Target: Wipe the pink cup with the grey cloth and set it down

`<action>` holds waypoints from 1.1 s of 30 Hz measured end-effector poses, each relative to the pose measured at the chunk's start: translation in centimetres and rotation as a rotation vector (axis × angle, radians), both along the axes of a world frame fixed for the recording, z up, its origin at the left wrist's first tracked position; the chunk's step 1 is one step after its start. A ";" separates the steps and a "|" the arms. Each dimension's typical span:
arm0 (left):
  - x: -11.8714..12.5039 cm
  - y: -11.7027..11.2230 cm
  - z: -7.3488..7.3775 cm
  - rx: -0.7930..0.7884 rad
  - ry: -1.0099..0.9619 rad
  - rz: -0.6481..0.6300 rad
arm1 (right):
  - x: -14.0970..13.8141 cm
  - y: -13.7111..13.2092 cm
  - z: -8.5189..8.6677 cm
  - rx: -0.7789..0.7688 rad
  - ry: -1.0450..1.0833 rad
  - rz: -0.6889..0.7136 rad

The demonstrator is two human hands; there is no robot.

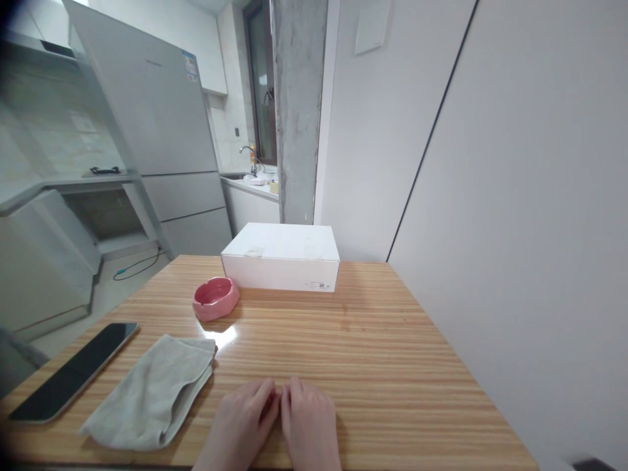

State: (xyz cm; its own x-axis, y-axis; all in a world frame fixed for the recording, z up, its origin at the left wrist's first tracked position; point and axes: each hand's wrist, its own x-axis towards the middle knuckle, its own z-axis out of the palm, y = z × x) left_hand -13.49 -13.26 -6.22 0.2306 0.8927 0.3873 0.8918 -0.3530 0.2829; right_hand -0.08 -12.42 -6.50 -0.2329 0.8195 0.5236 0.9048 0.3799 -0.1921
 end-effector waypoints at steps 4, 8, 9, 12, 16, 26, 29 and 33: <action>-0.1 0.0 -0.3 0.020 0.023 -0.006 | 0.2 -0.2 -0.3 0.003 0.004 0.033; -0.3 -0.2 -0.1 0.041 0.032 -0.028 | 0.3 -0.4 -0.4 0.033 -0.040 0.036; -0.3 -0.2 -0.1 0.043 0.037 -0.029 | 0.3 -0.4 -0.4 0.051 -0.057 0.034; -0.3 -0.2 0.0 0.050 0.046 -0.029 | -0.1 -0.3 -0.3 0.103 -0.110 0.020; -0.3 -0.1 -0.2 0.067 0.040 -0.029 | -0.6 -0.4 -0.5 0.146 -0.166 -0.035; -0.3 -0.1 -0.3 0.073 0.026 -0.040 | -0.1 -0.6 -0.9 0.115 -0.026 0.034; -0.3 -0.1 -0.3 0.087 0.027 -0.038 | 0.1 -0.6 -1.2 0.085 -0.021 0.055; -0.3 0.0 -0.3 0.086 0.030 -0.038 | 0.2 -0.6 -1.4 0.080 -0.023 0.051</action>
